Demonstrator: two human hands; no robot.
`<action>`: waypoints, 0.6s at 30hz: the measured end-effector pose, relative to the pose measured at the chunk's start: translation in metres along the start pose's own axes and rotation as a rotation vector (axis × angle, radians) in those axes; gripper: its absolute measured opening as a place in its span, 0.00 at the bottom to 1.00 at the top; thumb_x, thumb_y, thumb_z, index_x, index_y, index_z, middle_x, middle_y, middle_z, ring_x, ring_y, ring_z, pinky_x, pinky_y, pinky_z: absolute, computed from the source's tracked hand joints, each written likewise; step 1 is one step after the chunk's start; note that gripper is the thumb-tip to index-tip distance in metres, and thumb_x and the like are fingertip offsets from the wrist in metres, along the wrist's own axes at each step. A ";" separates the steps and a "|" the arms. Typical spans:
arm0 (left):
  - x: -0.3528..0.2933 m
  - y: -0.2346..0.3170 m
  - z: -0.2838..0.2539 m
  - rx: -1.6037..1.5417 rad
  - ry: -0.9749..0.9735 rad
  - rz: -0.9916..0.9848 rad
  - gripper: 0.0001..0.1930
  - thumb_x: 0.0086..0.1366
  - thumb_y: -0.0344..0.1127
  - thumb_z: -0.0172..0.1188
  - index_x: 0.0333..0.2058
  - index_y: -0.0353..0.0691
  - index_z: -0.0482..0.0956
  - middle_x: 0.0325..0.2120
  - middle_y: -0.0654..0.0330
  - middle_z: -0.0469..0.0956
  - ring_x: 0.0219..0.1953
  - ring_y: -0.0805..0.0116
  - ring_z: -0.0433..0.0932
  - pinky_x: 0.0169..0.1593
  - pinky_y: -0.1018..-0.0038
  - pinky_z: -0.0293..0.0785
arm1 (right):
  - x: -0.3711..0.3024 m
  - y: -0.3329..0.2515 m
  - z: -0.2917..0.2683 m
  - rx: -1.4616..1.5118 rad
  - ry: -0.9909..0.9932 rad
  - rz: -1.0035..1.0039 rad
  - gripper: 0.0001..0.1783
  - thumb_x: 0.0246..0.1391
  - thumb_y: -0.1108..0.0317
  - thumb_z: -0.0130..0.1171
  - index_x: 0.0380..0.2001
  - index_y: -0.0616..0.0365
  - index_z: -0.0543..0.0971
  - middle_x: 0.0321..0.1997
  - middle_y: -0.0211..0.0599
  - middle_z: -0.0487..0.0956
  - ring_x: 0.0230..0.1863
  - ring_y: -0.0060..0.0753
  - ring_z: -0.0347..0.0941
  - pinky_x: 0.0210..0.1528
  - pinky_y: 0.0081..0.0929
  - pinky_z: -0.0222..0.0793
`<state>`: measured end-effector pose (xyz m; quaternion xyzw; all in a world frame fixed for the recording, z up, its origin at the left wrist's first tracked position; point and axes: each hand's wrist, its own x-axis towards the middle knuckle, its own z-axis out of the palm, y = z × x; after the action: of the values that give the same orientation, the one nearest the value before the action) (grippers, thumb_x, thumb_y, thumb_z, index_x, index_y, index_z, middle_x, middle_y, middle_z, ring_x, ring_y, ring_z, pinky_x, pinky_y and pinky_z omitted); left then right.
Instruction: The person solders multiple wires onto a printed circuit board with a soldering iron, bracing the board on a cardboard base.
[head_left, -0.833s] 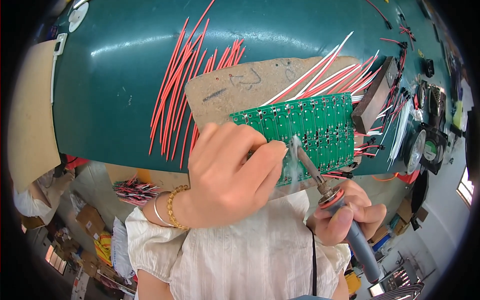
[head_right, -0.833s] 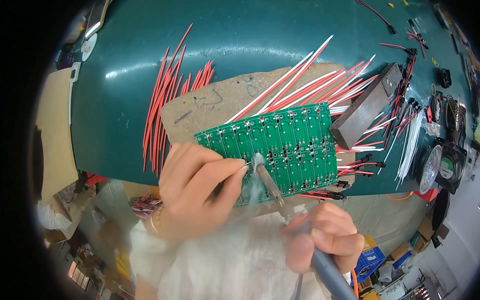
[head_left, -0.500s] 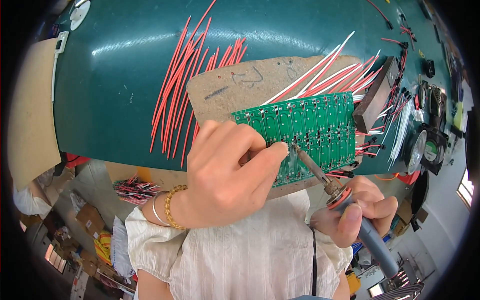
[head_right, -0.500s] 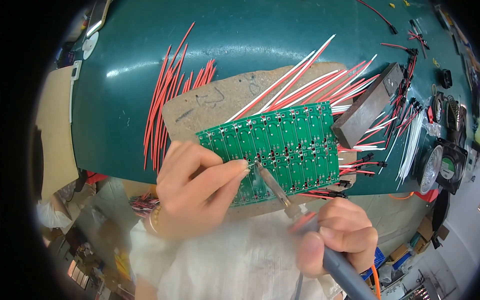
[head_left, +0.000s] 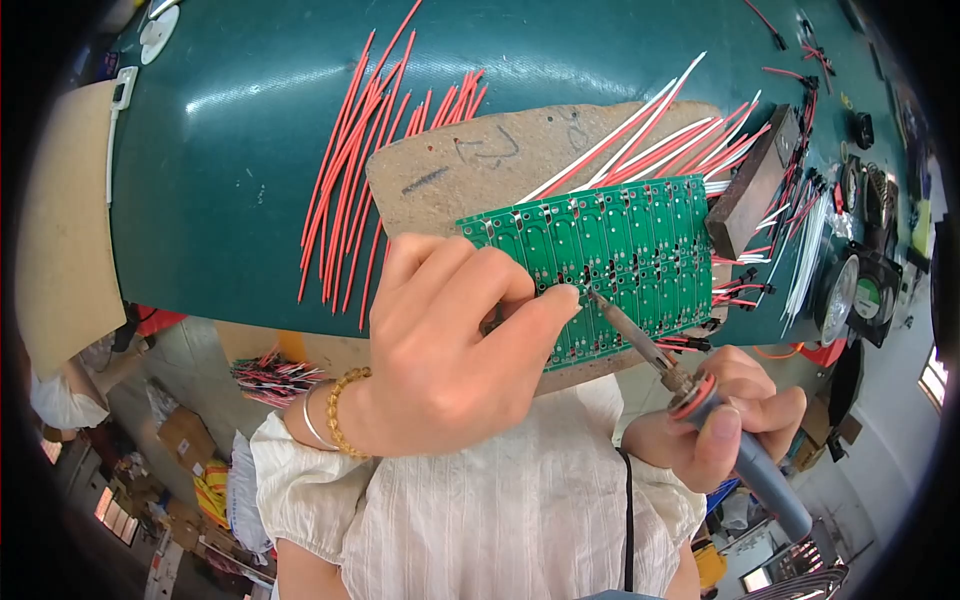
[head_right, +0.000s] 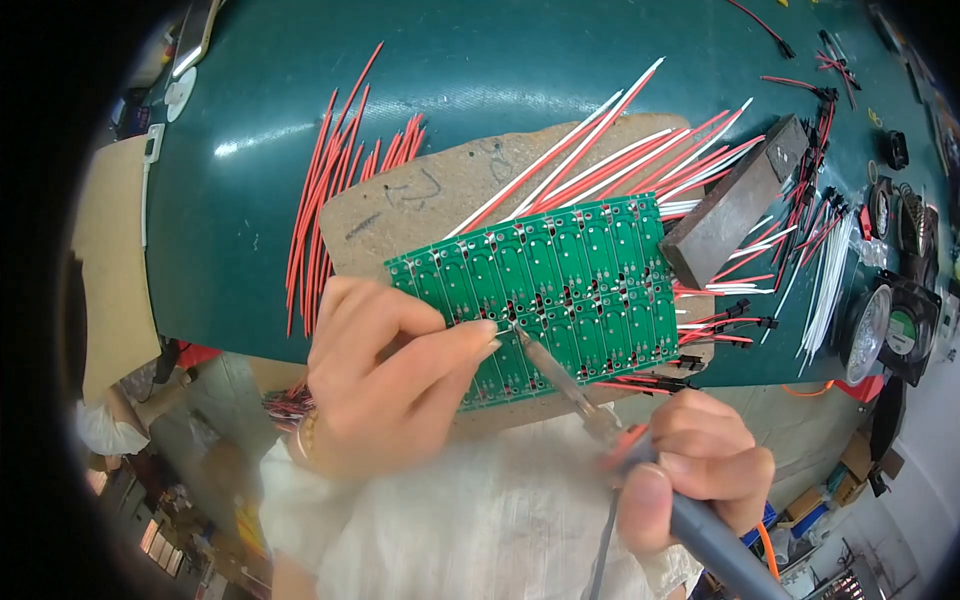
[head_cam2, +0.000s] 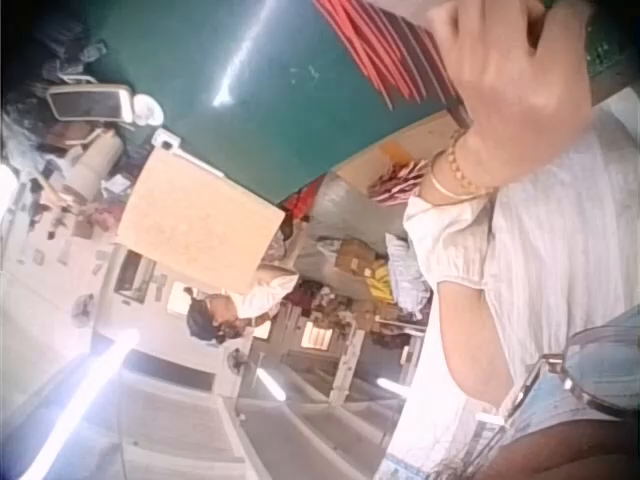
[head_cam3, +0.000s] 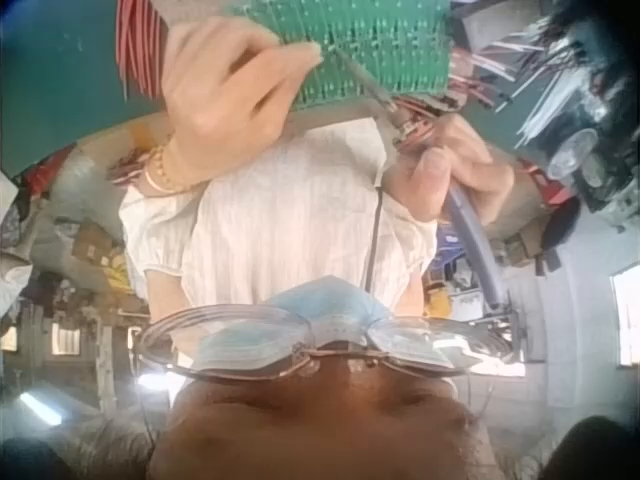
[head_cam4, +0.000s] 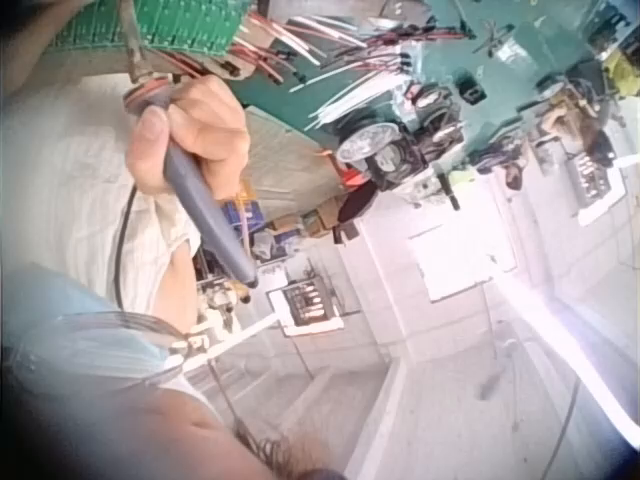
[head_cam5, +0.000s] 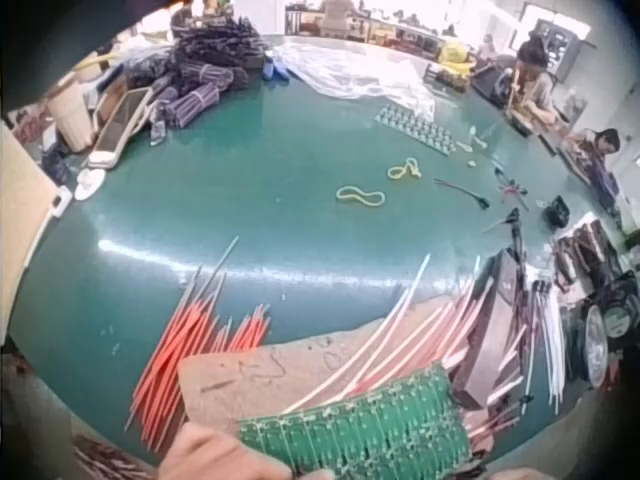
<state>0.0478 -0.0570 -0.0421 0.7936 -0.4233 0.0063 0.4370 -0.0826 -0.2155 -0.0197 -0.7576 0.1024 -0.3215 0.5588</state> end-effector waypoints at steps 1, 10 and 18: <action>0.000 0.001 0.001 0.000 -0.001 0.001 0.14 0.38 0.23 0.66 0.29 0.42 0.81 0.16 0.68 0.65 0.18 0.71 0.64 0.27 0.73 0.54 | 0.000 0.001 -0.001 0.000 0.001 0.000 0.16 0.47 0.71 0.60 0.30 0.58 0.61 0.11 0.30 0.64 0.10 0.22 0.55 0.13 0.25 0.52; 0.001 0.002 0.001 0.010 0.008 -0.005 0.14 0.38 0.23 0.66 0.28 0.42 0.80 0.15 0.68 0.65 0.19 0.70 0.64 0.27 0.73 0.54 | 0.008 0.009 -0.004 0.016 -0.141 -0.121 0.15 0.46 0.74 0.59 0.30 0.60 0.62 0.11 0.30 0.63 0.09 0.22 0.55 0.13 0.25 0.51; -0.005 0.018 -0.007 -0.164 0.091 -0.267 0.13 0.38 0.18 0.62 0.26 0.36 0.77 0.17 0.63 0.66 0.14 0.72 0.64 0.15 0.79 0.58 | 0.000 0.007 -0.005 0.031 -0.074 -0.063 0.13 0.46 0.74 0.58 0.29 0.59 0.62 0.11 0.30 0.65 0.08 0.21 0.54 0.13 0.24 0.49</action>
<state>0.0350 -0.0533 -0.0277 0.8034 -0.2928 -0.0507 0.5160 -0.0839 -0.2220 -0.0255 -0.7629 0.0528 -0.3124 0.5635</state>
